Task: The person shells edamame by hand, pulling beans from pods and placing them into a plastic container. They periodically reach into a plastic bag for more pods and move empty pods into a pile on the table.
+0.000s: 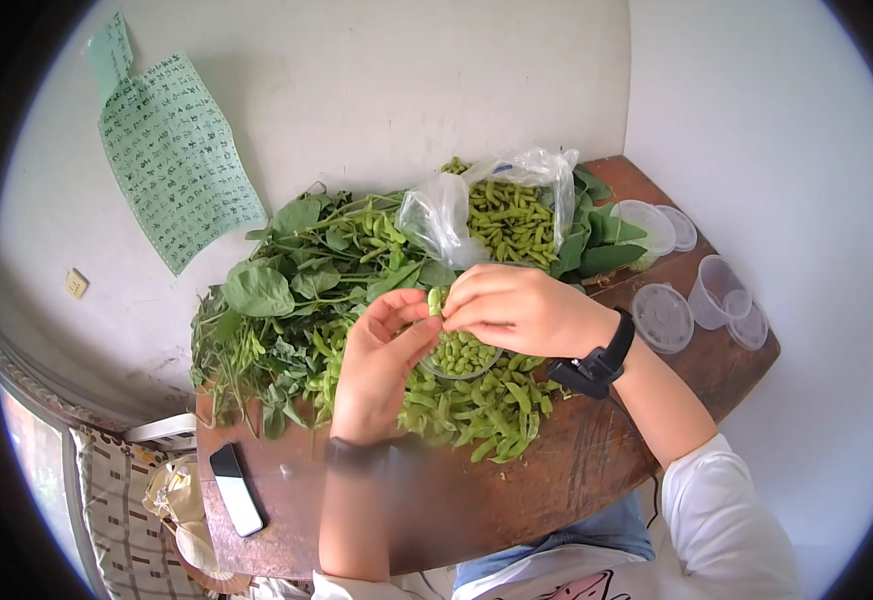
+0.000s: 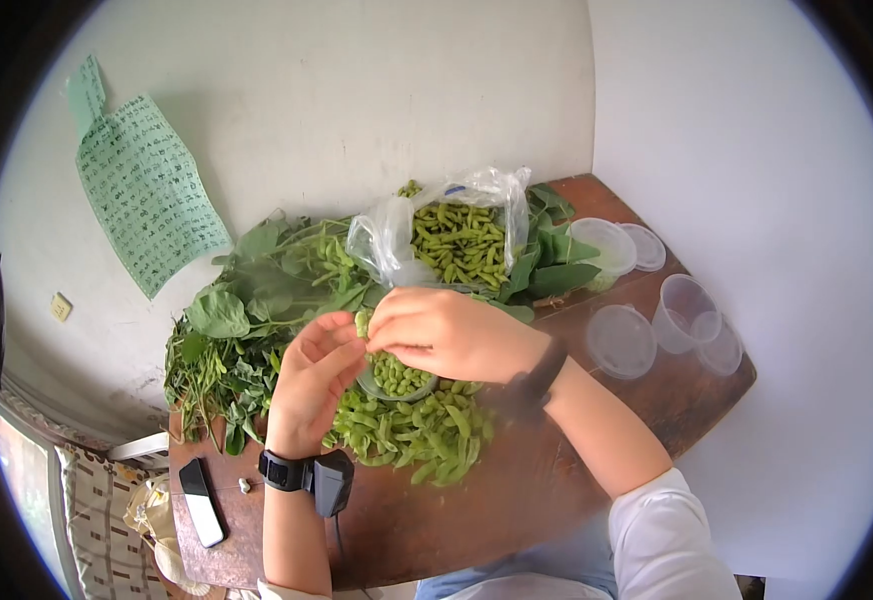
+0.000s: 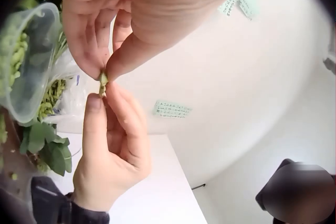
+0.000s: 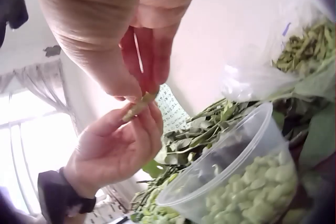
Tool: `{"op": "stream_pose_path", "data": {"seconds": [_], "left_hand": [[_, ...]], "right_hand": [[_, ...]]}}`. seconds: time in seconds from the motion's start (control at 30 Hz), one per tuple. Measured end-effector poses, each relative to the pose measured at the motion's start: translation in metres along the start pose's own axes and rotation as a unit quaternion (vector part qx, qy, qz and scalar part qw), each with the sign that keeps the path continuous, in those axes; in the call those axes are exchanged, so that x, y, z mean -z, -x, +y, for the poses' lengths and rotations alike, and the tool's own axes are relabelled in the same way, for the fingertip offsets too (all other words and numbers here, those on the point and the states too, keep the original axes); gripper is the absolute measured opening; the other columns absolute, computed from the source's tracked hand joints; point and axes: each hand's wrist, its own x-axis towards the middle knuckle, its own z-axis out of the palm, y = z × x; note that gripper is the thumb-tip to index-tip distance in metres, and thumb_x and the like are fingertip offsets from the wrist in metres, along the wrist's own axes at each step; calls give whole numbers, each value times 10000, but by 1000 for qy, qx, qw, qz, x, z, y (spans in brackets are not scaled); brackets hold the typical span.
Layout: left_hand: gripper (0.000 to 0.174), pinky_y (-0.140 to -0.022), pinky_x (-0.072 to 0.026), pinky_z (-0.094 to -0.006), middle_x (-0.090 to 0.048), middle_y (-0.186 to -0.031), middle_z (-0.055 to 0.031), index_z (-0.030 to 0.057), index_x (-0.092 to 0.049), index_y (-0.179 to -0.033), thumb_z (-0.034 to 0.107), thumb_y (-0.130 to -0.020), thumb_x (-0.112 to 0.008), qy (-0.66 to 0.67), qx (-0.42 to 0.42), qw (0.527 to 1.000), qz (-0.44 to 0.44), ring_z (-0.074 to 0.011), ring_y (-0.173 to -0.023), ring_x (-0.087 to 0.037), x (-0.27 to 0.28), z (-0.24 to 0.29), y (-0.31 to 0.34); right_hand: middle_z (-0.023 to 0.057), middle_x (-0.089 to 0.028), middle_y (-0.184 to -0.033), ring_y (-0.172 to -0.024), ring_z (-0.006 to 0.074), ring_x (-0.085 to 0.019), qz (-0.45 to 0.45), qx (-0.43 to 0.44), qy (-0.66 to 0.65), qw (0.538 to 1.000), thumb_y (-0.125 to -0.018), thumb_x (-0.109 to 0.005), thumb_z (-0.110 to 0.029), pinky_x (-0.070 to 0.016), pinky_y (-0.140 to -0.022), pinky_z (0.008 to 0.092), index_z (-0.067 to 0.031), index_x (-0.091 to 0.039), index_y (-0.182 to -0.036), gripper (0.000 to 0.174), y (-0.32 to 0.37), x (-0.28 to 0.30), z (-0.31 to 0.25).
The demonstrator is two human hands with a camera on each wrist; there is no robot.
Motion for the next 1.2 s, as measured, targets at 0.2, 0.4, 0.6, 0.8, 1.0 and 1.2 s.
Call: {"op": "stream_pose_path", "data": {"seconds": [0.2,0.4,0.6,0.8,1.0,1.2], "left_hand": [[403,-817,-541,-232,-656,-1066,-41,27,-550,-1212,-72,-849,-693,-73,-29,996,32,-111,-926,-657,-3,1,-1],[422,-818,-547,-245,-680,-1042,-87,-9,-541,-1206,-83,-828,-712,-163,-61,985,22,-137,-925,-676,-11,9,4],[413,-793,-528,-235,-685,-1022,-70,1,-565,-1196,-76,-819,-715,-205,-50,977,9,-123,-907,-669,-13,8,3],[381,-808,-511,-240,-680,-1015,-54,-2,-579,-1203,-56,-843,-690,-236,-29,970,48,-122,-926,-662,-11,7,3],[366,-818,-510,-245,-678,-1030,-59,-6,-582,-1202,-50,-853,-683,-187,-39,982,16,-135,-941,-665,-10,5,1],[295,-778,-522,-246,-696,-974,-57,-10,-629,-1140,-22,-858,-715,-346,-205,910,98,-119,-902,-664,-11,-6,2]], "right_hand": [[85,-670,-964,-852,192,-693,58,-215,-124,967,-839,-761,-84,-560,-761,301,2,-683,-1009,206,-4,-10,-5],[90,-722,-955,-868,146,-708,94,-351,-284,887,-872,-753,-56,-579,-795,278,48,-687,-1042,210,3,-19,1],[74,-730,-908,-814,108,-684,34,-417,-279,865,-873,-732,-47,-562,-753,255,43,-690,-1001,162,-2,-10,-7],[68,-708,-832,-714,118,-662,-74,-351,-126,925,-822,-756,-98,-538,-680,256,0,-694,-982,198,5,-4,-4],[73,-684,-820,-767,182,-641,37,-340,-45,938,-817,-773,-141,-504,-676,315,-25,-713,-919,165,-1,-10,-9],[71,-676,-839,-819,255,-597,52,-268,10,962,-803,-767,-138,-495,-745,368,-50,-733,-829,98,0,-5,-7]]}}
